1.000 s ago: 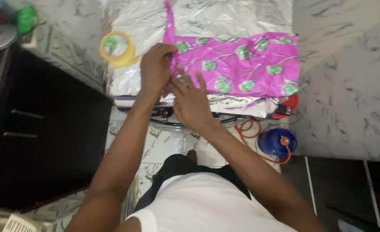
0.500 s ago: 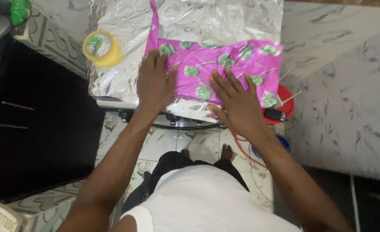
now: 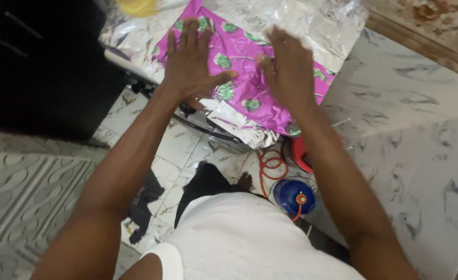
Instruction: The person wraps a book titled 'The 10X Rule' using pink patterned wrapping paper and clear tape. They repeatedly fold the paper over the book, smooth the edges, and apply tape to secure the folds, occasionally adjusting the book's position on the table.
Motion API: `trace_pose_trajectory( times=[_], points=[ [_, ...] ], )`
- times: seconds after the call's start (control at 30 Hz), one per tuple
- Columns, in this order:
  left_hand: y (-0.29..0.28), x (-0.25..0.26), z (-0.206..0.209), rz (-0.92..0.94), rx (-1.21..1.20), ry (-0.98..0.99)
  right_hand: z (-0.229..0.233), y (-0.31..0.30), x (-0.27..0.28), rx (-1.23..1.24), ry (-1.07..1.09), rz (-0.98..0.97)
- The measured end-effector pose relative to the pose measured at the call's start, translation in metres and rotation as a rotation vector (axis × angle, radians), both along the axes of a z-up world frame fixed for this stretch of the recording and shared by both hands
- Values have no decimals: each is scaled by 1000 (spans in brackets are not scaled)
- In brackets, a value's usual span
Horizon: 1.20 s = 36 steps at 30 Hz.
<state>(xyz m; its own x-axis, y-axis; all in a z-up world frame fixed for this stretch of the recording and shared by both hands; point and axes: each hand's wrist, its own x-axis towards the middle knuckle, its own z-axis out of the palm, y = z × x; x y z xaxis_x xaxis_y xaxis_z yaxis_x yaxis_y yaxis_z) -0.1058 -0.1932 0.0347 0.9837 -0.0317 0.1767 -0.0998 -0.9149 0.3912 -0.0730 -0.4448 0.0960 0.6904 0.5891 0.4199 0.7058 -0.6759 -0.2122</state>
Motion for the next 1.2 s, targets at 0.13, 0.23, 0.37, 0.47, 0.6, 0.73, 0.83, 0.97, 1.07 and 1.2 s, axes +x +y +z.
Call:
trace_pose_trajectory(
  times=[0.13,0.23,0.37,0.47,0.6,0.73,0.83,0.97,1.07,1.2],
  points=[
    [-5,-5,3,6,20,24,-3,-11,51,70,208,39],
    [-3,-4,6,12,20,19,-9,-16,66,201,383,88],
    [-4,-4,2,24,28,41,-8,-29,76,156,494,57],
    [-5,-4,-1,20,11,21,-6,-38,78,241,708,-11],
    [-1,-1,-3,19,45,-35,-2,-40,78,336,856,-81],
    [-3,-4,-2,31,41,0,10,-44,66,237,696,-7],
    [-2,-3,3,31,12,-3,14,-29,65,89,295,73],
    [-4,1,9,53,-39,55,11,-11,74,-74,304,-15],
    [-2,5,12,59,-18,70,9,-4,83,-90,443,-35],
    [-6,11,14,69,-14,109,12,-11,97,-32,517,72]
  ],
)
